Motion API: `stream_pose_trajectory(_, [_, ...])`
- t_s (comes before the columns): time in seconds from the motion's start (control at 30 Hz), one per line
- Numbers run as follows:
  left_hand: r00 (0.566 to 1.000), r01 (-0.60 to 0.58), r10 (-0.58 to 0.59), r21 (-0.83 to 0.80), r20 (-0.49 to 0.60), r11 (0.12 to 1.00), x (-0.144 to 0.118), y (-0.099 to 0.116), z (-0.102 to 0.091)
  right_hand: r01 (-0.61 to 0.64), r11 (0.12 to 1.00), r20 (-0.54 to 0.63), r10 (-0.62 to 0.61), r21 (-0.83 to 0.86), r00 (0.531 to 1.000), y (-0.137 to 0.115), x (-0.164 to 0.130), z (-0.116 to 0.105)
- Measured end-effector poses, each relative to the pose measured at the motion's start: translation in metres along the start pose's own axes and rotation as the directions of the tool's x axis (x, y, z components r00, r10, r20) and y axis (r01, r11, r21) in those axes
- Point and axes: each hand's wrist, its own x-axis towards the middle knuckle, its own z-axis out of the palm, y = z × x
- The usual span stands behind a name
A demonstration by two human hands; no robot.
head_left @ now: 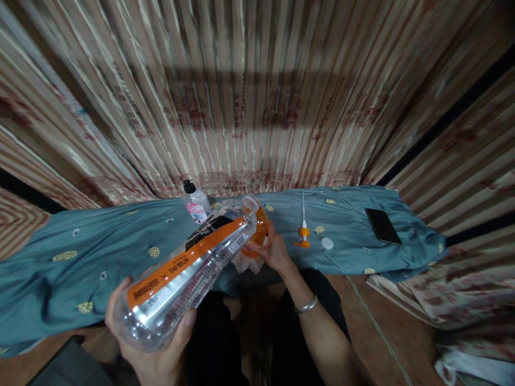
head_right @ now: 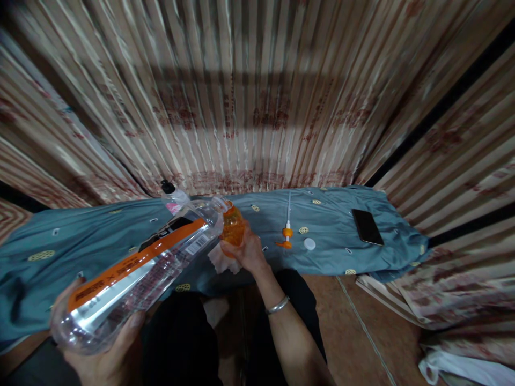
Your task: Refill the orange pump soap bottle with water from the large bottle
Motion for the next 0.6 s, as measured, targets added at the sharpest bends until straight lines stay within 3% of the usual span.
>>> stream_pose_trajectory(0.6, [1.000, 0.004, -0.004, 0.000, -0.015, 1.000, 0.0006, -0.0011, 0.0004, 0.053, 0.999, 0.013, -0.053, 0.009, 0.999, 0.0058, 0.0006, -0.0009])
